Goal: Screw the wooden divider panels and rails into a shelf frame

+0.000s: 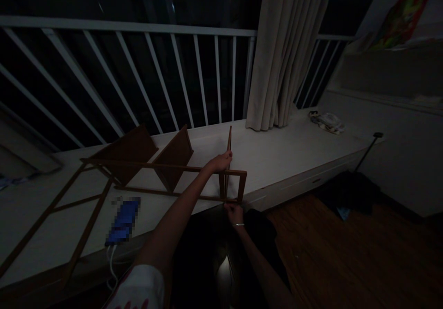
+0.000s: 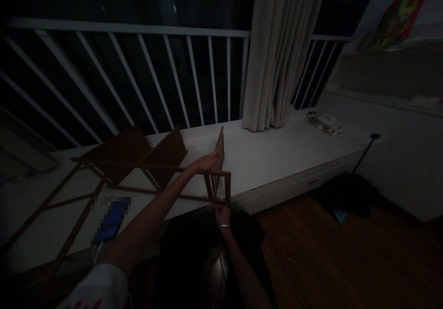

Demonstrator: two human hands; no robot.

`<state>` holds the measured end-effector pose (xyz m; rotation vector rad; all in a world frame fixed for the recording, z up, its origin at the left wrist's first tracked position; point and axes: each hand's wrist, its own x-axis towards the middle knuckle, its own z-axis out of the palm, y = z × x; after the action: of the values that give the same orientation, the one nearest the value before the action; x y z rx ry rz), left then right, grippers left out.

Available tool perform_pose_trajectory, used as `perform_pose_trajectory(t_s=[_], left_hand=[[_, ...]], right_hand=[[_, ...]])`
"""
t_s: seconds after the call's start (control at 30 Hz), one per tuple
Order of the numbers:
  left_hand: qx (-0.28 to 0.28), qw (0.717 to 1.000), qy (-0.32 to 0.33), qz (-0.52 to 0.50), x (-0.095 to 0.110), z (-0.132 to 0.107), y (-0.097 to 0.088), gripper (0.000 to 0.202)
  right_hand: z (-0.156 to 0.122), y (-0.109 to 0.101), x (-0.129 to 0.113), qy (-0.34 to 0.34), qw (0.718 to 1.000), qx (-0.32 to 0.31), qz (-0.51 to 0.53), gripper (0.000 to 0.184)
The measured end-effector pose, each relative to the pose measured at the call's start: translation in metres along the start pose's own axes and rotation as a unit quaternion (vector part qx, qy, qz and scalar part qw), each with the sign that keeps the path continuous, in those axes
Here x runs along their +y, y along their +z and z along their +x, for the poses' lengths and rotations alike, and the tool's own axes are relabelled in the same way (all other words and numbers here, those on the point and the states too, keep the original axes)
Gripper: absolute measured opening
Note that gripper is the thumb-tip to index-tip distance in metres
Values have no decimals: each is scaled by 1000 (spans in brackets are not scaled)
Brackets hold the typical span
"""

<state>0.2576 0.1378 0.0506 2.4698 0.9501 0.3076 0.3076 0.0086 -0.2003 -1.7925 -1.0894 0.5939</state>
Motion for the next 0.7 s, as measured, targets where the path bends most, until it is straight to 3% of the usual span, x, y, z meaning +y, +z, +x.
perform_pose_trajectory(t_s=[0.33,0.7], left_hand=[[7,1000,4,-18,2,-1,0,26],[6,1000,7,-9,-2,1,1,28]], right_hand=[[5,12,10,-7,998,-21,56,43],[-12,11,-2,-46,997,62,26,38]])
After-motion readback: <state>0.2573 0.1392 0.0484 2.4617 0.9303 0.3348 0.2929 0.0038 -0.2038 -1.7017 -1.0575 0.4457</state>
